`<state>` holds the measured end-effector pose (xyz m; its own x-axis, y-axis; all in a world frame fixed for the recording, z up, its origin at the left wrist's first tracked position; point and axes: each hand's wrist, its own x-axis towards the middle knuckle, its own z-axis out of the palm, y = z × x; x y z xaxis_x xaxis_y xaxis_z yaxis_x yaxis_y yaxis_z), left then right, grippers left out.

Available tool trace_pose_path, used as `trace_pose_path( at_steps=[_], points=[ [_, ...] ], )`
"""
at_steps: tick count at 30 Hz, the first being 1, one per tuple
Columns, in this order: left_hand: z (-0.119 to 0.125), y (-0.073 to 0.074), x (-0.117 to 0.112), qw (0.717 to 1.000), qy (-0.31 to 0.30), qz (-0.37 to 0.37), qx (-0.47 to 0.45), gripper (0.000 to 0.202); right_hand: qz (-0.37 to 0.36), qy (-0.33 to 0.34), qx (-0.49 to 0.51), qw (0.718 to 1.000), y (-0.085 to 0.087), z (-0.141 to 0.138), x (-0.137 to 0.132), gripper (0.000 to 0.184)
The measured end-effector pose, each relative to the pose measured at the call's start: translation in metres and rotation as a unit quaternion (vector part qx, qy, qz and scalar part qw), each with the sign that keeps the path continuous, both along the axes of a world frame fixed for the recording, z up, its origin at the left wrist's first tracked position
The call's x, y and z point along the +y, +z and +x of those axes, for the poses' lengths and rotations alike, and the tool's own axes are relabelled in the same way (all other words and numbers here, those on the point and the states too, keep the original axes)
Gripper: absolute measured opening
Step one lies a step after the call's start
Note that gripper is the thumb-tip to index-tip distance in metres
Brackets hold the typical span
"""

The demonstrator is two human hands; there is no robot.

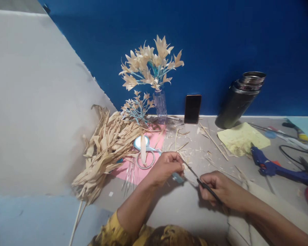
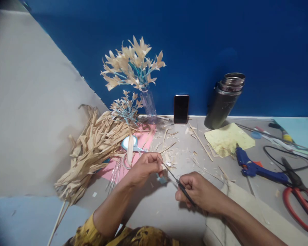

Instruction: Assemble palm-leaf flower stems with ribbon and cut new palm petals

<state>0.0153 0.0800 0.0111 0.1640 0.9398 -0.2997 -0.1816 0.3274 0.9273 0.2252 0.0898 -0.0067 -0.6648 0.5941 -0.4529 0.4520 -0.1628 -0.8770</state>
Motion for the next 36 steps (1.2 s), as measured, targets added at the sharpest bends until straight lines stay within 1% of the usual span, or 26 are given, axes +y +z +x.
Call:
trace_pose_path(
  at_steps=[5, 11, 20, 25, 28, 30, 33, 36],
  points=[
    [-0.001, 0.000, -0.001, 0.999, 0.024, -0.001, -0.033, 0.013, 0.005, -0.016, 0.009, 1.000, -0.001, 0.000, -0.001, 0.023],
    [-0.001, 0.000, 0.000, 0.996, 0.077, -0.006, -0.053, 0.021, -0.013, -0.021, 0.023, 0.999, -0.003, -0.003, -0.003, 0.028],
    [-0.004, 0.000, 0.001, 0.995, 0.083, 0.000, -0.054, 0.021, -0.014, 0.001, 0.047, 0.999, -0.012, 0.002, -0.003, 0.037],
    [-0.004, 0.000, 0.000, 0.994, 0.084, -0.007, -0.068, 0.022, -0.016, 0.004, 0.055, 0.998, -0.010, 0.003, -0.003, 0.044],
    [-0.003, 0.000, 0.000, 0.993, 0.092, -0.018, -0.068, 0.022, -0.026, -0.027, 0.051, 0.998, -0.006, 0.000, -0.002, 0.044],
    [-0.001, -0.001, 0.000, 0.992, 0.101, -0.023, -0.076, 0.022, -0.020, -0.042, 0.048, 0.998, -0.004, -0.002, -0.002, 0.043],
    [0.003, -0.003, 0.001, 0.989, 0.111, -0.026, -0.096, 0.019, -0.003, -0.027, 0.055, 0.998, -0.001, -0.003, -0.002, 0.042],
    [0.007, -0.004, 0.001, 0.989, 0.115, -0.022, -0.094, 0.017, -0.011, -0.009, 0.059, 0.998, -0.003, -0.003, -0.002, 0.038]
  ],
)
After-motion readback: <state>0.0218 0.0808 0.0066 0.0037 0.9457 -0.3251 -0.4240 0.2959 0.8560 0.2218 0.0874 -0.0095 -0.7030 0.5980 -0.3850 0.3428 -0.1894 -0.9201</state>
